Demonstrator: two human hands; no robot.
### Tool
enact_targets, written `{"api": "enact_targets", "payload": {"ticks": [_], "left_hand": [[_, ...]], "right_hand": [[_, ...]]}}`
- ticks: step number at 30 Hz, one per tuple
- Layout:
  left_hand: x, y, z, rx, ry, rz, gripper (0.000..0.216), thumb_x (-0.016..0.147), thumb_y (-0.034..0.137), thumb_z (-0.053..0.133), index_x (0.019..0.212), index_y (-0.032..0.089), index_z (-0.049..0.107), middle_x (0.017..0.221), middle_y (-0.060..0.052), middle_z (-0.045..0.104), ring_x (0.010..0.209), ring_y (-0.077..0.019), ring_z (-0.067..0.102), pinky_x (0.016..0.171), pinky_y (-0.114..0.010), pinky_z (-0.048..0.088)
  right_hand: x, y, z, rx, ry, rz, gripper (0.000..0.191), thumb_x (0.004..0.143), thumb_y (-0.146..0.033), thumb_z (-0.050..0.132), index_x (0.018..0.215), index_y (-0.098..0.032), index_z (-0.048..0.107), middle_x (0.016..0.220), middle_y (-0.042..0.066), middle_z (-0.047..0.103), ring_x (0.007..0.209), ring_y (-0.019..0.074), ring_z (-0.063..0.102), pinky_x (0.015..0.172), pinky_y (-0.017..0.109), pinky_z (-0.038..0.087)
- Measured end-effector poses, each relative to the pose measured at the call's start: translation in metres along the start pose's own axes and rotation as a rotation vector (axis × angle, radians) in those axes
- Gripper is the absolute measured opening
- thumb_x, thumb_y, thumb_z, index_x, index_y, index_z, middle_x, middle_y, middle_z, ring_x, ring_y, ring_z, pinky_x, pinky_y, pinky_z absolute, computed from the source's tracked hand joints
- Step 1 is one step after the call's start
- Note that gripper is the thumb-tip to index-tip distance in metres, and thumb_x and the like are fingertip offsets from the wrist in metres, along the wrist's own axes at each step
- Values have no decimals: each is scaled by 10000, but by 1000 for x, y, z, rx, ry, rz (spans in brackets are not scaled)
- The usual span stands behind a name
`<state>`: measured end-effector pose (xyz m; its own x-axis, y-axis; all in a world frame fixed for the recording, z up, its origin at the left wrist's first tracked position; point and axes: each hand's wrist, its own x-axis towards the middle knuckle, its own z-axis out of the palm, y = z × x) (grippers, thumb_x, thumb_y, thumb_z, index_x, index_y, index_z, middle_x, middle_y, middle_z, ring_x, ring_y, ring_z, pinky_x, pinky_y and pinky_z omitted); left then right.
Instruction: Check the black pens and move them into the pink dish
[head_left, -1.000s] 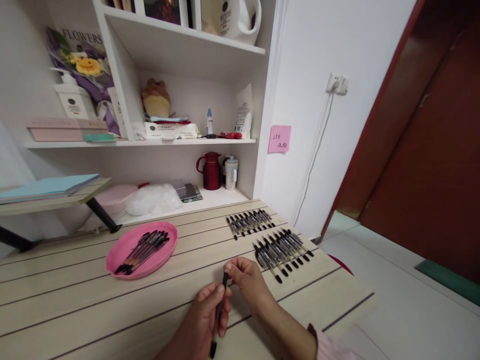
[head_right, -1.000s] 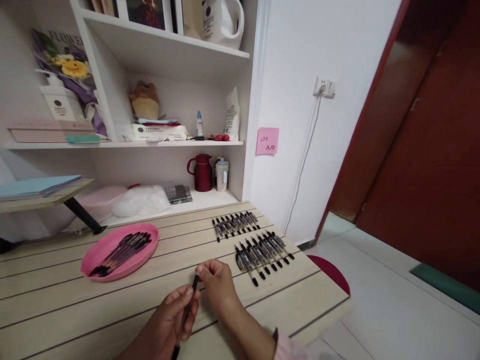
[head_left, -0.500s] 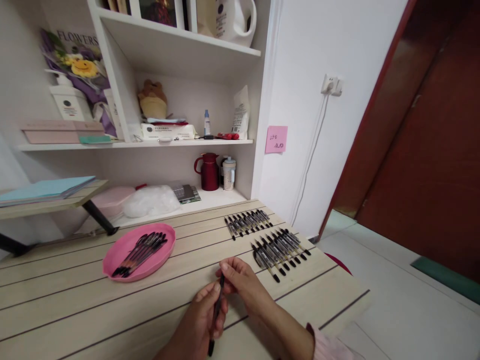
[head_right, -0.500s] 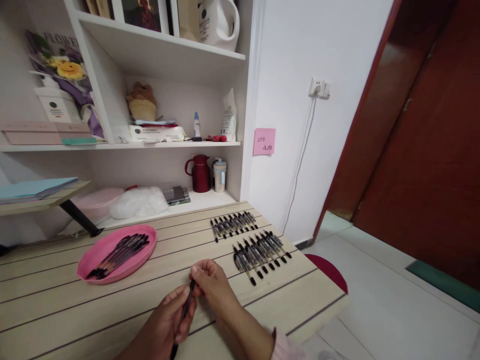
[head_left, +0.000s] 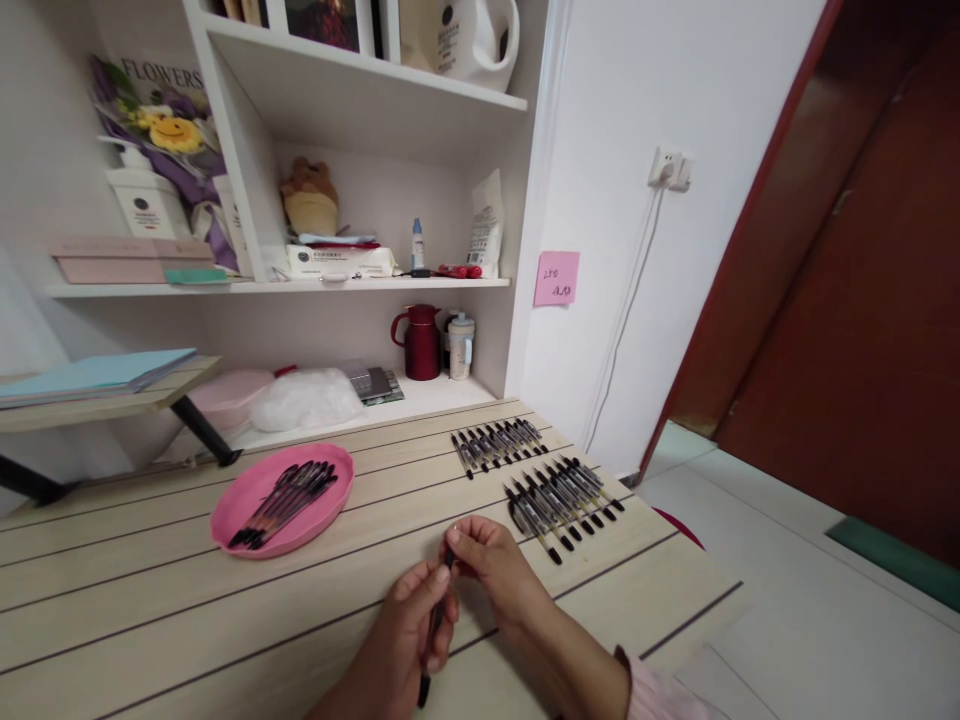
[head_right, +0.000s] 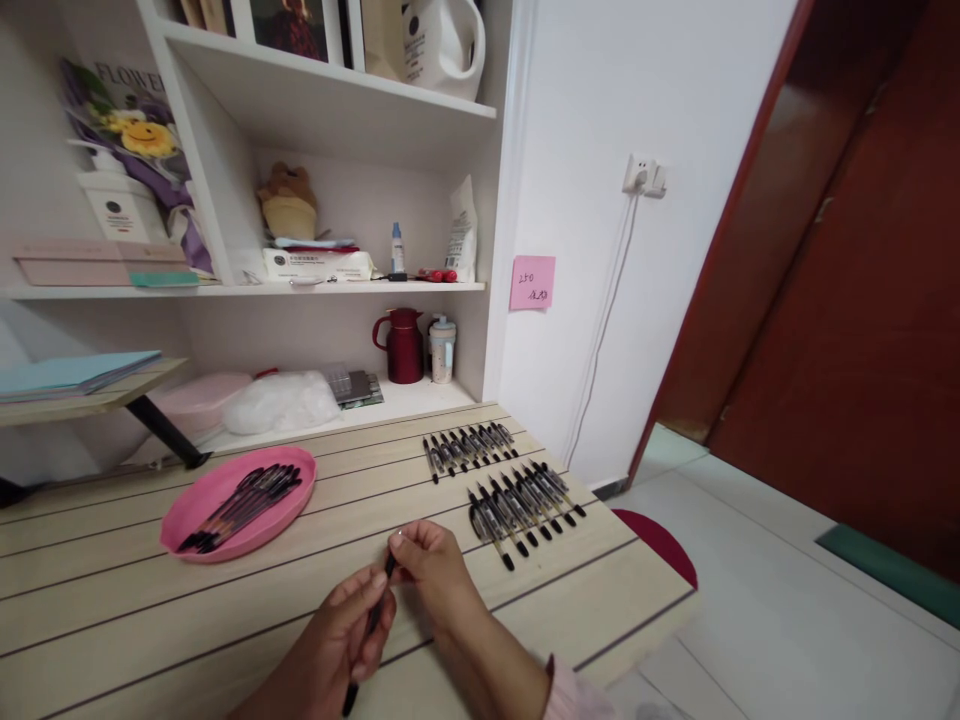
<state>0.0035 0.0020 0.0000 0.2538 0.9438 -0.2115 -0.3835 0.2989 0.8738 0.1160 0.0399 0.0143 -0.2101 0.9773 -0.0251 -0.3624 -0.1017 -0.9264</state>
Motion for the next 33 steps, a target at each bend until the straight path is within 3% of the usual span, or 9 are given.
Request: {"api": "enact_targets", "payload": {"ticks": [10,17,23,28,31,33], "left_hand": [[-1,-2,0,-19,2,19,271,763,431,544,812,166,513,544,45,510,323,-35,376,320,-162,207],[-1,1,-3,-8,-46,22,269,762,432,544,799,168,506,542,57,487,310,-15,290,321,-167,145],[-1,-2,-4,-29,-39,-23,274,761,441,546,789,173,497,521,65,480,296,-11,268,326,-170,126],[-3,-2,-3,-34,-13,-28,303,735,453,573,814,166,519,522,59,498,301,-10,269,327,-170,127],[-3,-2,-4,-38,-16,-41,307,737,449,569,841,162,536,520,60,495,298,-12,273,328,-174,121],[-3,-1,-5,-45,-19,-48,309,740,447,567,851,160,542,530,59,497,300,-11,277,330,-177,118]], "right_hand": [[-4,-1,1,122,-77,20,378,621,-464,698,780,-134,605,719,44,633,472,64,446,490,202,326],[-1,0,-2,-5,-60,-4,353,593,-434,726,586,-132,544,451,-30,517,403,57,396,460,194,271],[-2,0,-1,176,-106,27,308,628,-398,708,727,-123,611,701,46,641,424,53,438,456,203,312],[5,-1,-5,202,-4,4,368,608,-427,715,819,-141,623,727,45,636,543,104,530,495,217,380],[10,-9,-18,57,111,-98,365,621,-441,695,832,-152,624,718,32,630,633,128,558,579,239,412],[12,-17,-33,-242,173,-179,322,653,-459,650,754,-154,624,646,20,615,589,132,539,550,242,389]]}}
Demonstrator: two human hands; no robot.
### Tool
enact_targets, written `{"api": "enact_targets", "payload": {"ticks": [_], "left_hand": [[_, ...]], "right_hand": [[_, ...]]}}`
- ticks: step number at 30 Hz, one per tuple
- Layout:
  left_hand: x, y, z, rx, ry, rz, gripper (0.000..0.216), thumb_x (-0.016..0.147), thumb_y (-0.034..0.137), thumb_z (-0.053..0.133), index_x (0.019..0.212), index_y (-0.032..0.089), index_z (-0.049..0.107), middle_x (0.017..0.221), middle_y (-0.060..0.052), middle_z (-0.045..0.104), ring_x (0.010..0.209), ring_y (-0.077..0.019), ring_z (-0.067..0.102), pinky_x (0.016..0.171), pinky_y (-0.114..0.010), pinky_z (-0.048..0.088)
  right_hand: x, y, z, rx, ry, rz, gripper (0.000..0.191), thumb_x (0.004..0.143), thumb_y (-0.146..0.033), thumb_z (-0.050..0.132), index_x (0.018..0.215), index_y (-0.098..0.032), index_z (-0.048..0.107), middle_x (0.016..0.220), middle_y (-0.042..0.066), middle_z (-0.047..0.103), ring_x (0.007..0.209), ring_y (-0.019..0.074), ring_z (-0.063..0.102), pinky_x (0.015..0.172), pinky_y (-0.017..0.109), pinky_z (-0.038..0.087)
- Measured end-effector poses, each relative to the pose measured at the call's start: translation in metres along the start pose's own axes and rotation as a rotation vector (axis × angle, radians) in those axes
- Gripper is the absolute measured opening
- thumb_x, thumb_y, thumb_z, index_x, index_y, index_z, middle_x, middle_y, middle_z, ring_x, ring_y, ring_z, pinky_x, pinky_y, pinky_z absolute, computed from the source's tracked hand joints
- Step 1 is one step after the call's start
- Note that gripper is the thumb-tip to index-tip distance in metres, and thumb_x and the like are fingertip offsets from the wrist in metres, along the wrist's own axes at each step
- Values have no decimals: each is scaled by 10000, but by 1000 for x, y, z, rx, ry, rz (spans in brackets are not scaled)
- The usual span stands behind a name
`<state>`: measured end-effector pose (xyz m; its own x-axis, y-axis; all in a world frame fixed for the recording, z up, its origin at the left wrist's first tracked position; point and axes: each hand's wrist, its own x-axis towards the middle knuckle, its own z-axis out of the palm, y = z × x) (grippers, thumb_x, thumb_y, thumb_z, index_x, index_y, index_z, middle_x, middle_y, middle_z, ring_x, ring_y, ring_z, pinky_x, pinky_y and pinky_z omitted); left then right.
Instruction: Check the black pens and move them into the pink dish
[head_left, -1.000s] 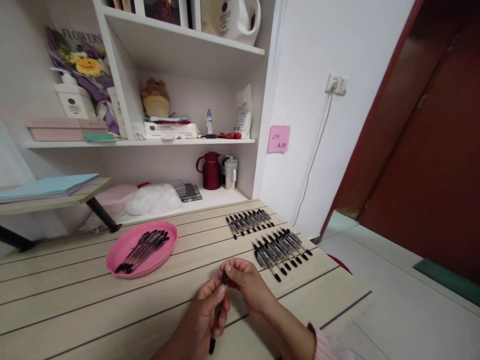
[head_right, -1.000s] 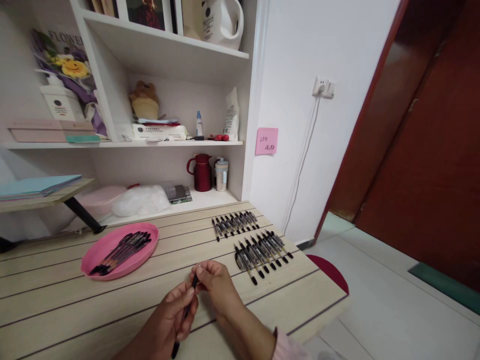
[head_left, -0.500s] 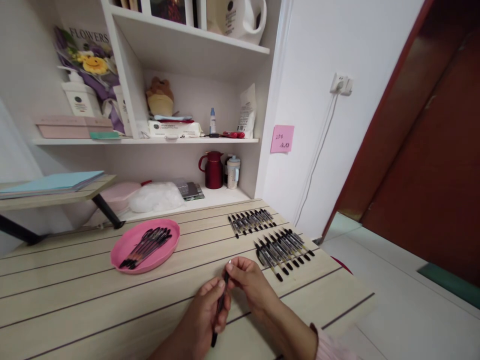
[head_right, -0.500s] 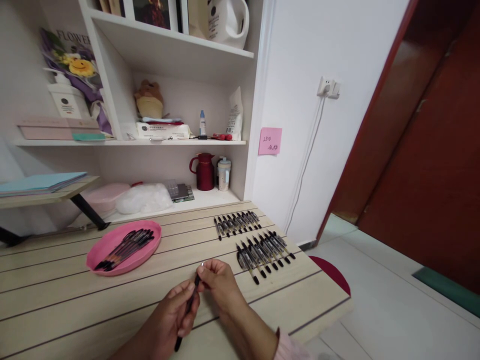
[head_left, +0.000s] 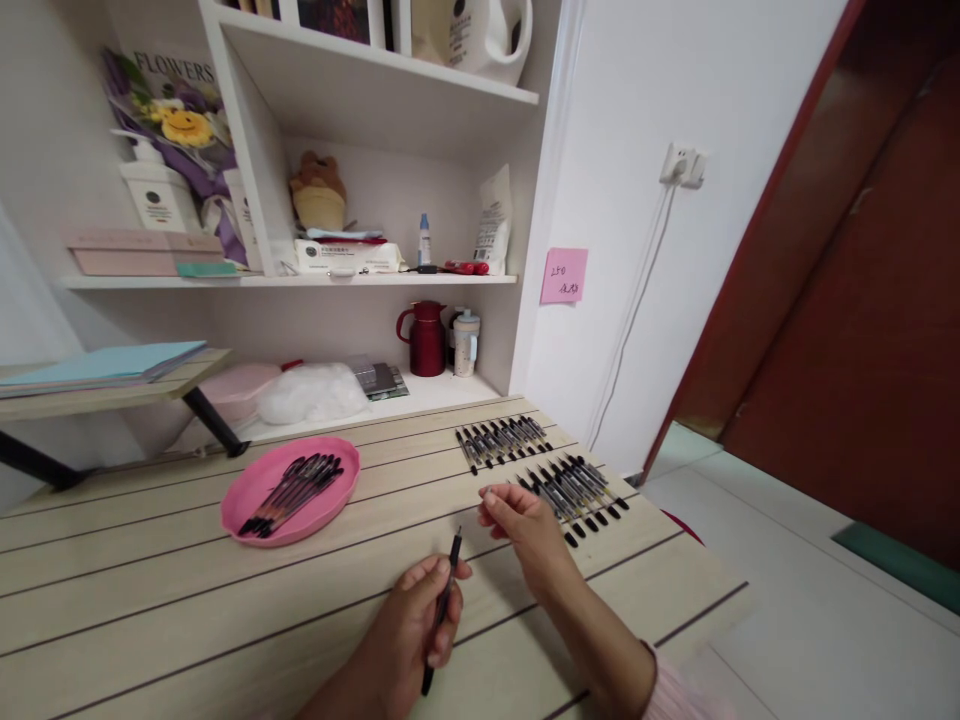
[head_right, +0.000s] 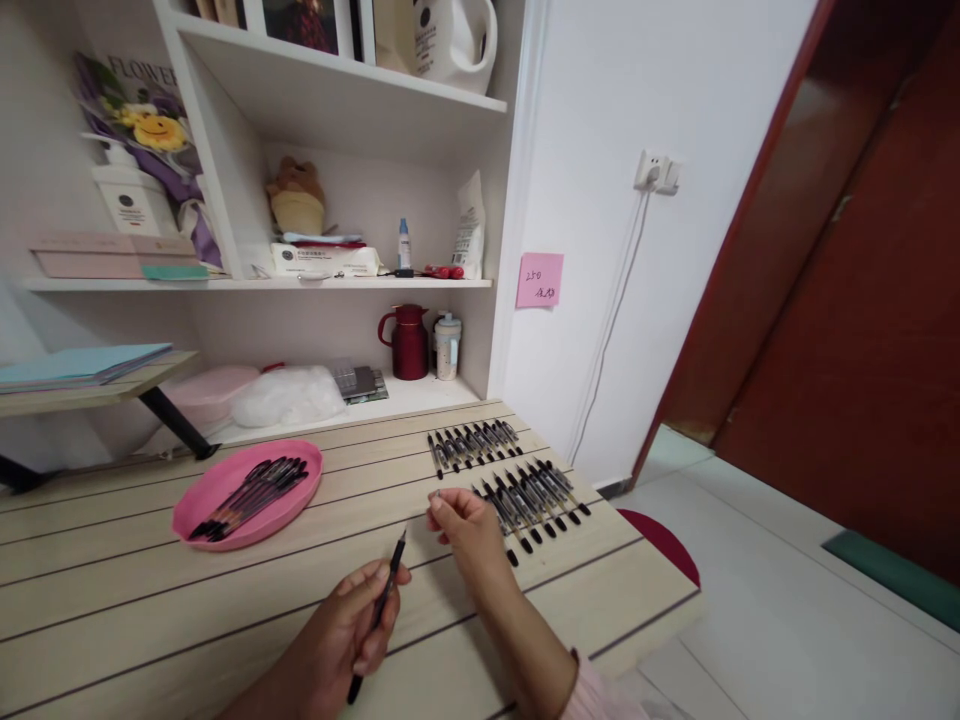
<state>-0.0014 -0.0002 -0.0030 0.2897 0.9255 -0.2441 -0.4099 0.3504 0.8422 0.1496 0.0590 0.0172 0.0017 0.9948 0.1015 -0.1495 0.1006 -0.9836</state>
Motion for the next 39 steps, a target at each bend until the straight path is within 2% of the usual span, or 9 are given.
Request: {"api": "enact_targets", "payload": {"ticks": [3,5,7,9,15,30,39], "left_hand": [[1,0,-1,-6,-7,-12,299,744,430,570,863,157,546,543,58,496,309,-10,288,335,-178,118],[1,0,-1,-8,-9,-16,289,749,419,567,867,156,548,549,58,495,310,-10,290,335,-180,121],[1,0,-1,-2,-9,-20,279,755,412,560,865,156,551,549,59,494,308,-10,287,334,-182,119],[1,0,0,4,-8,-19,272,759,407,556,859,154,554,547,60,493,306,-9,282,333,-182,120],[0,2,0,3,-3,-21,265,744,396,578,845,152,561,547,57,495,315,-13,298,334,-182,133],[-2,2,2,34,-5,-1,271,777,404,528,865,150,561,560,54,484,319,-10,286,337,-183,126],[0,1,-2,54,-10,-21,264,798,395,503,872,148,561,576,50,487,330,-8,294,340,-178,139]], "right_hand": [[1,-6,-29,-680,18,-124,262,714,-420,579,631,-174,615,588,14,608,558,139,525,530,244,337],[-3,-8,-47,-1099,7,-127,213,736,-366,557,637,-192,628,640,25,641,613,156,557,542,246,317],[-7,-8,-59,-1376,-30,-80,166,752,-317,543,679,-205,641,707,40,666,687,174,588,555,248,309],[-9,-6,-66,-1515,-76,-28,141,761,-281,534,720,-205,646,751,57,677,746,189,606,571,251,314],[0,-6,-65,-1601,-89,78,126,759,-274,550,771,-196,649,833,87,684,817,222,625,614,264,359],[15,-15,-59,-1673,-165,112,189,641,-252,630,801,-160,671,876,132,689,834,252,634,654,287,416],[1,-4,-63,-1573,-67,101,154,757,-263,513,745,-187,646,818,95,681,806,217,624,617,269,379]]}}
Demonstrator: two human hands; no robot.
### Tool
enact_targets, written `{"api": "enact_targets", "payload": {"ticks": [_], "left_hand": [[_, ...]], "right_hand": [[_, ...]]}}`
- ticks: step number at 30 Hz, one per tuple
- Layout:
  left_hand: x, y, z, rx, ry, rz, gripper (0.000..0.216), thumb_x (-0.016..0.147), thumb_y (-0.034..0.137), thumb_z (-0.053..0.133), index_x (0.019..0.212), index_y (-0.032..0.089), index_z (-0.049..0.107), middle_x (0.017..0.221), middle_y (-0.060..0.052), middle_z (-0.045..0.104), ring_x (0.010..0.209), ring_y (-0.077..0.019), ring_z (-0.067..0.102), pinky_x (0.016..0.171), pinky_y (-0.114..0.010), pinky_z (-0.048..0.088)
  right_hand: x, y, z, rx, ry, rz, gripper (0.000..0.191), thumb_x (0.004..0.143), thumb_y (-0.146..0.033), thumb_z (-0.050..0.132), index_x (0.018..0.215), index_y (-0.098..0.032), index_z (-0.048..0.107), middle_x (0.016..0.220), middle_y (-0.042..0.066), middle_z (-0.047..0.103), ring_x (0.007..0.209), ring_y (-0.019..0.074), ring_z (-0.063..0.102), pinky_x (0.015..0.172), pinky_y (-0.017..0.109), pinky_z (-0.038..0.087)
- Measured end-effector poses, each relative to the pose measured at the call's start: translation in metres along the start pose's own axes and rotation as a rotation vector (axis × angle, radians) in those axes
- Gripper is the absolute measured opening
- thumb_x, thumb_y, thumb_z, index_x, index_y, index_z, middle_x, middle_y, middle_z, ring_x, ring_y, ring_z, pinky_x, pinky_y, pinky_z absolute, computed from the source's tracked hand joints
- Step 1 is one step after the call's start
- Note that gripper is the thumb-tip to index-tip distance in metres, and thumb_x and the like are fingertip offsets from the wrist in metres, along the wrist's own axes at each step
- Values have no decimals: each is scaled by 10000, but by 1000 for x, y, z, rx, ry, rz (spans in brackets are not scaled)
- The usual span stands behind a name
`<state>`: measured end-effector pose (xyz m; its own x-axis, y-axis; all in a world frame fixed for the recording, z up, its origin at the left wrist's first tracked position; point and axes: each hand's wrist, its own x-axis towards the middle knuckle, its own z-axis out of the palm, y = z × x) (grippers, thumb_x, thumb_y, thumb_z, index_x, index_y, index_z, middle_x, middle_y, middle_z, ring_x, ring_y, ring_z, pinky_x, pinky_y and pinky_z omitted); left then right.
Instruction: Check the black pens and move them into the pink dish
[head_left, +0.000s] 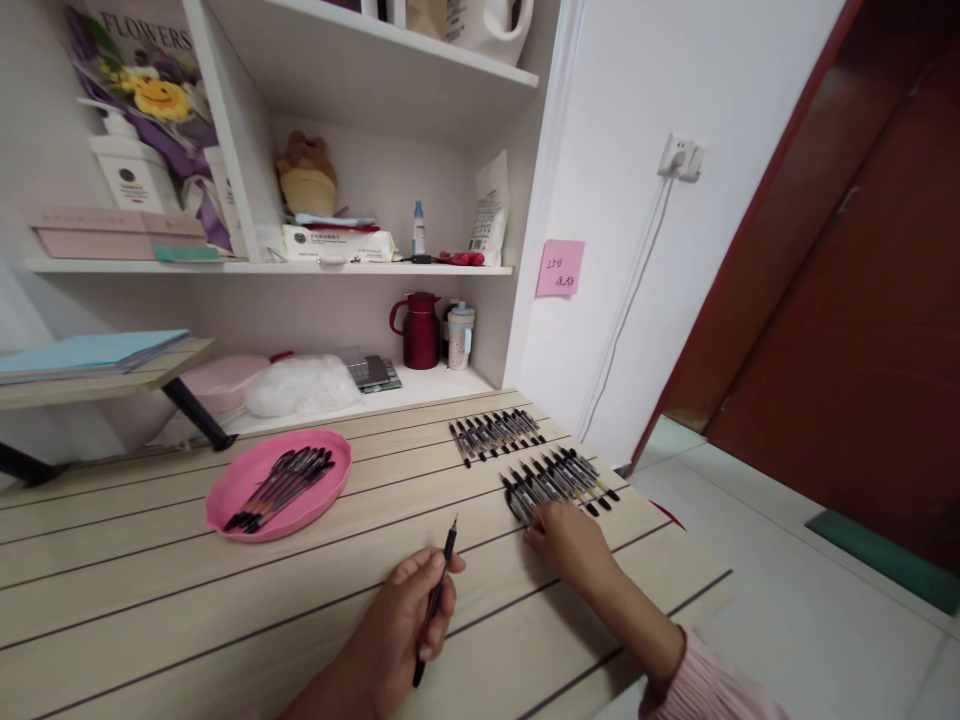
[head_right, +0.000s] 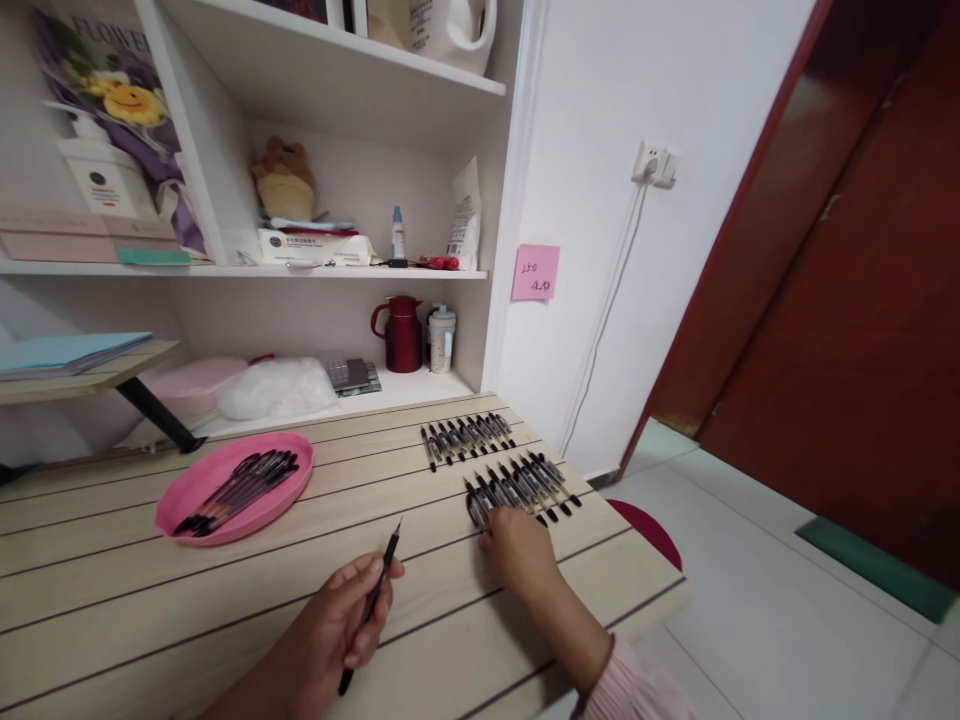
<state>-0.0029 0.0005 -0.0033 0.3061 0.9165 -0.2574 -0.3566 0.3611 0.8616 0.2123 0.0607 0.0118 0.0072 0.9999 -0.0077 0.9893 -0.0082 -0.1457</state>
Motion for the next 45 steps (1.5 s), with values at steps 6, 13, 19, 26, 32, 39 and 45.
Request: {"api": "enact_targets", "payload": {"ticks": [6,13,19,26,32,39,45], "left_hand": [[-2,3,3,-3,1,10,258,811,391,481,868,152,557,571,53,480,331,-6,278,340,-176,134],[0,-1,0,-3,-10,26,250,814,387,477,859,154,556,579,52,486,329,-4,280,343,-176,140],[0,-1,-1,3,-1,14,249,819,385,470,865,155,556,580,49,491,328,-5,286,342,-177,138],[-1,1,0,-1,-3,-10,247,815,385,478,870,156,554,574,50,487,335,-4,288,347,-173,137],[0,1,1,-3,9,-10,243,817,379,477,866,156,560,567,51,485,332,-4,285,344,-170,141],[-1,2,1,-17,-4,5,235,818,368,484,851,152,570,563,47,495,319,-9,297,330,-171,151],[-2,1,6,-229,50,43,103,795,256,557,832,160,563,647,14,561,507,-63,525,483,-174,408]], "right_hand": [[-6,2,8,-12,45,7,150,781,-264,501,857,-180,601,861,88,673,835,217,614,622,262,362],[-10,0,14,0,96,32,182,800,-314,483,860,-174,581,822,89,674,799,222,617,603,267,349],[-10,-3,15,-28,96,14,170,823,-270,451,813,-179,594,826,92,670,790,219,617,595,269,345],[-11,0,17,-24,99,9,175,828,-239,439,822,-175,602,809,94,668,773,207,615,587,263,336],[-8,-2,17,-6,95,10,159,821,-237,454,828,-187,606,805,80,673,786,202,614,598,258,335],[-5,1,16,29,95,45,140,819,-272,481,836,-189,592,804,78,668,784,194,611,603,248,333],[-35,-17,12,373,76,-50,151,798,-256,473,716,-173,569,683,37,636,646,148,565,553,223,321]]}}
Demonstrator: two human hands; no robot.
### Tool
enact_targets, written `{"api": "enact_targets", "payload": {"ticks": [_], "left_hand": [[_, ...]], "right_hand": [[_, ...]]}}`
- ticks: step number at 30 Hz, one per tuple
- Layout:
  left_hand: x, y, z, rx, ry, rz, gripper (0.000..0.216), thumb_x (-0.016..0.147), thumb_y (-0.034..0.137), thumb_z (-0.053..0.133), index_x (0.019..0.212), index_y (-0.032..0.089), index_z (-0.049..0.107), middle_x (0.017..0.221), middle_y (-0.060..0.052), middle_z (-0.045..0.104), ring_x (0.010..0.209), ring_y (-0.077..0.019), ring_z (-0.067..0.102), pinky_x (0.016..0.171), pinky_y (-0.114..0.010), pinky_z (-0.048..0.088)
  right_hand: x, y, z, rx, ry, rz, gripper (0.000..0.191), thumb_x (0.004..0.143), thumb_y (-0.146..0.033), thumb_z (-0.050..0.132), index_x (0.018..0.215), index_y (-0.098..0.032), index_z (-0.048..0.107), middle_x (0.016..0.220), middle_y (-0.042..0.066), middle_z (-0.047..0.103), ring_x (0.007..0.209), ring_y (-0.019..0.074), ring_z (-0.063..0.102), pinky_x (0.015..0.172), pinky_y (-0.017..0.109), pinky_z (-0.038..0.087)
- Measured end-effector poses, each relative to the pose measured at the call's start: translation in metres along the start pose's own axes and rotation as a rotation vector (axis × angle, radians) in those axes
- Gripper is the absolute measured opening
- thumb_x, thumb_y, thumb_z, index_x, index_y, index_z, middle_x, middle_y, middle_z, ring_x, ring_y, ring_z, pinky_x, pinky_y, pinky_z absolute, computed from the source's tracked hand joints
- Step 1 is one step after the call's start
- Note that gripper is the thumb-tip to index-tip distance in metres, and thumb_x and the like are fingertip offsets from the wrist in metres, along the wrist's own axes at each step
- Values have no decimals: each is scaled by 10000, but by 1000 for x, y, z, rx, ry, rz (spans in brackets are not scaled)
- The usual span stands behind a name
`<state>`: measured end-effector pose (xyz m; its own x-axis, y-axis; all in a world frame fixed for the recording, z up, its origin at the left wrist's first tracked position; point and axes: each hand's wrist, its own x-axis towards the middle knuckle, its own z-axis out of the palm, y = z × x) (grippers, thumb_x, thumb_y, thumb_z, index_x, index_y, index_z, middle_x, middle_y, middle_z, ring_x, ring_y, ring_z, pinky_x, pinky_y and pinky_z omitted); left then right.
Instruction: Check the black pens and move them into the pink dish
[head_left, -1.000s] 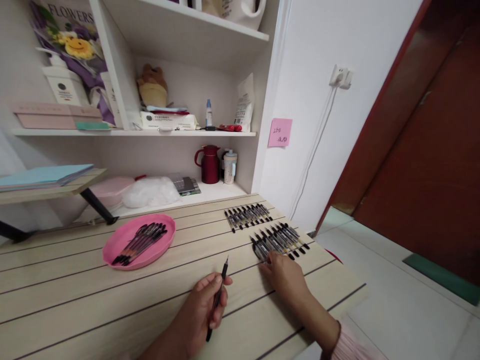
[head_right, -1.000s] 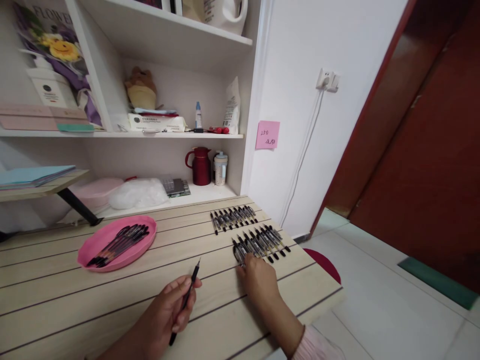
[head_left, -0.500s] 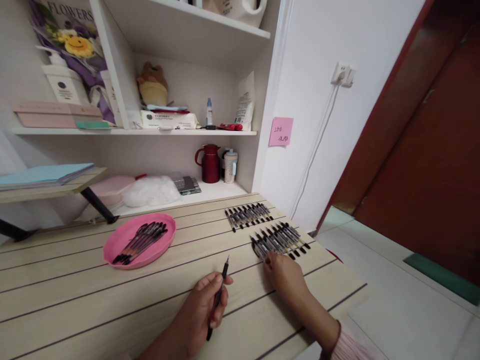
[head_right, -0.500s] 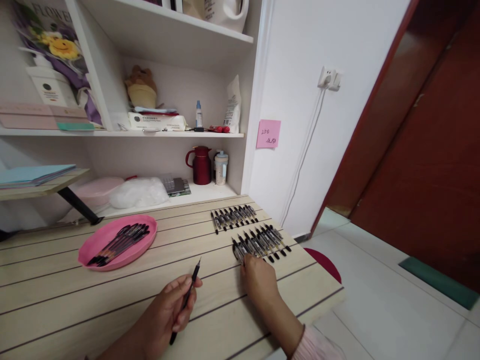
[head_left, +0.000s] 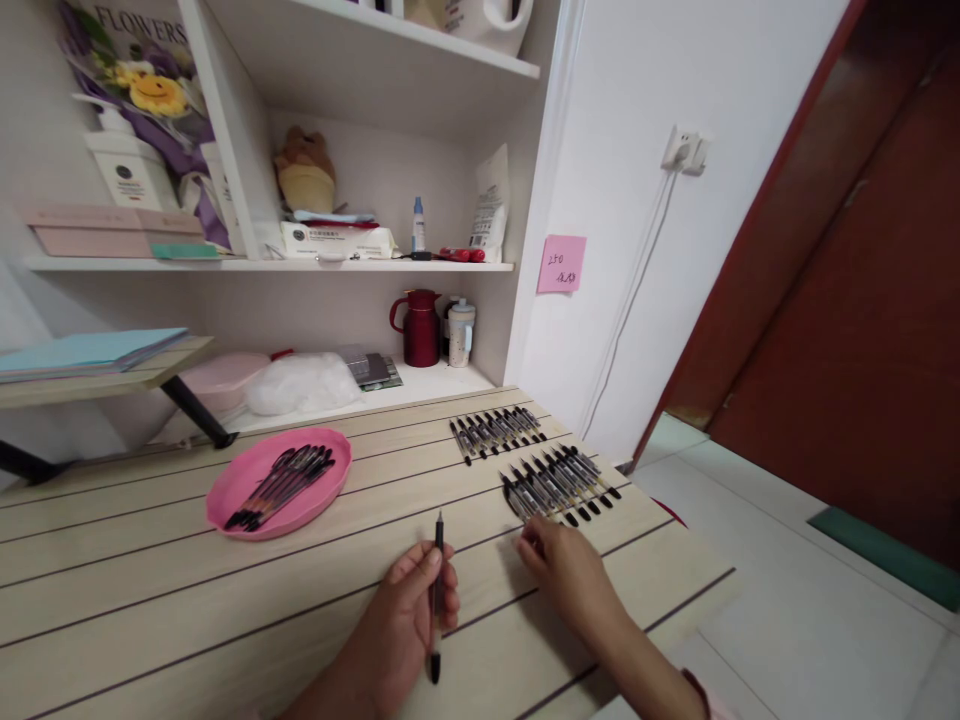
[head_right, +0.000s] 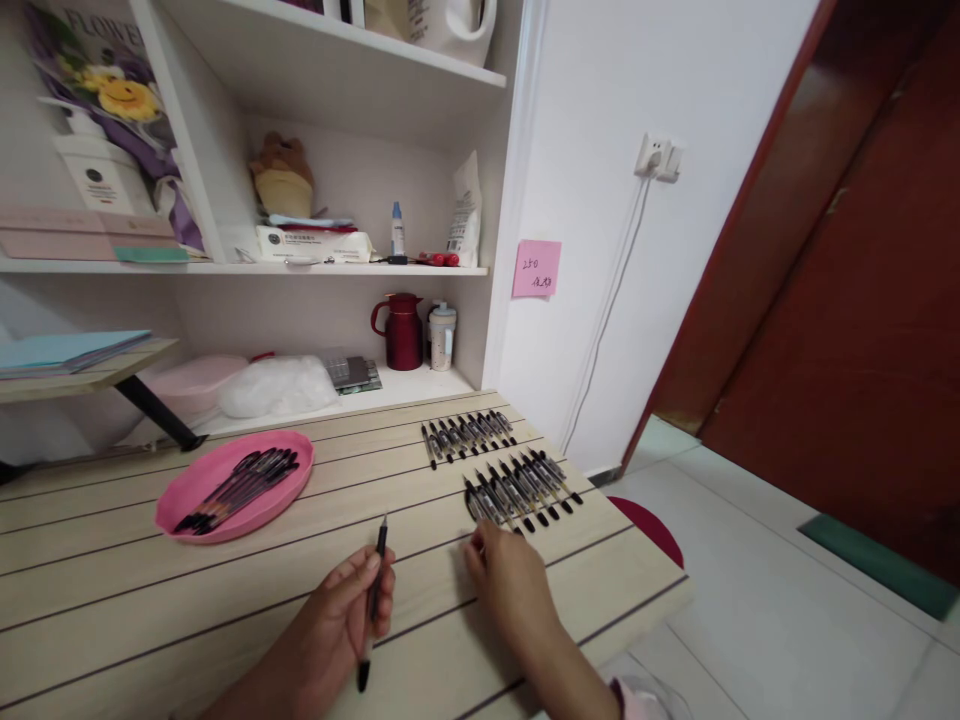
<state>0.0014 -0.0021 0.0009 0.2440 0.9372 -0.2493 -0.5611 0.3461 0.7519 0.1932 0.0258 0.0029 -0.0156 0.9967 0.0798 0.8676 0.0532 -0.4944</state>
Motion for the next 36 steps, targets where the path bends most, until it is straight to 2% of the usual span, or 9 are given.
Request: {"api": "enact_targets", "payload": {"ticks": [2,3,6,10,14,19,29,36], "left_hand": [[1,-1,1,-109,11,11,65,767,187,592,819,167,558,731,-7,599,647,-97,591,641,-222,473],[1,-2,1,-147,18,17,77,755,162,604,816,169,559,770,-17,612,707,-113,606,705,-246,479],[3,-4,0,-195,39,36,104,737,127,619,818,173,572,847,-37,636,821,-139,621,814,-276,464],[4,-4,-4,-208,27,34,178,745,142,607,917,180,583,1000,-73,646,992,-182,595,938,-318,404],[5,-3,-6,-209,9,-3,301,767,206,572,1065,166,546,1109,-125,618,1077,-239,554,979,-393,364],[6,-3,-6,-142,6,-19,239,772,238,566,994,152,584,1042,-116,643,1017,-236,582,949,-402,379],[7,-6,-6,-64,14,4,187,725,266,625,884,167,623,946,-82,655,911,-210,602,856,-369,412],[2,-2,-1,0,6,9,209,693,287,660,859,164,625,882,-83,659,845,-207,611,820,-368,415]], "right_hand": [[-19,-16,12,292,-135,-120,216,789,-282,473,617,-166,530,598,6,594,574,117,523,516,199,318],[-27,-24,19,419,-193,-179,189,769,-291,502,633,-164,531,607,-6,589,577,109,513,510,187,322],[-45,-42,38,554,-171,-236,58,701,-212,548,677,-161,535,610,-31,565,548,88,462,501,177,316],[-40,-42,38,437,-40,-204,103,717,-145,481,626,-167,526,581,-24,549,535,94,459,504,190,309],[-19,-17,22,109,96,-94,140,765,-153,479,644,-165,549,683,25,576,589,116,508,549,223,312],[0,9,14,-130,92,-8,164,808,-135,456,690,-156,569,765,64,611,666,139,556,587,235,310],[8,13,10,-131,150,32,111,815,-180,468,752,-158,556,779,66,636,722,165,580,610,245,317],[3,12,12,-149,209,-13,77,824,-197,460,781,-172,519,788,55,622,713,166,576,597,249,306]]}}
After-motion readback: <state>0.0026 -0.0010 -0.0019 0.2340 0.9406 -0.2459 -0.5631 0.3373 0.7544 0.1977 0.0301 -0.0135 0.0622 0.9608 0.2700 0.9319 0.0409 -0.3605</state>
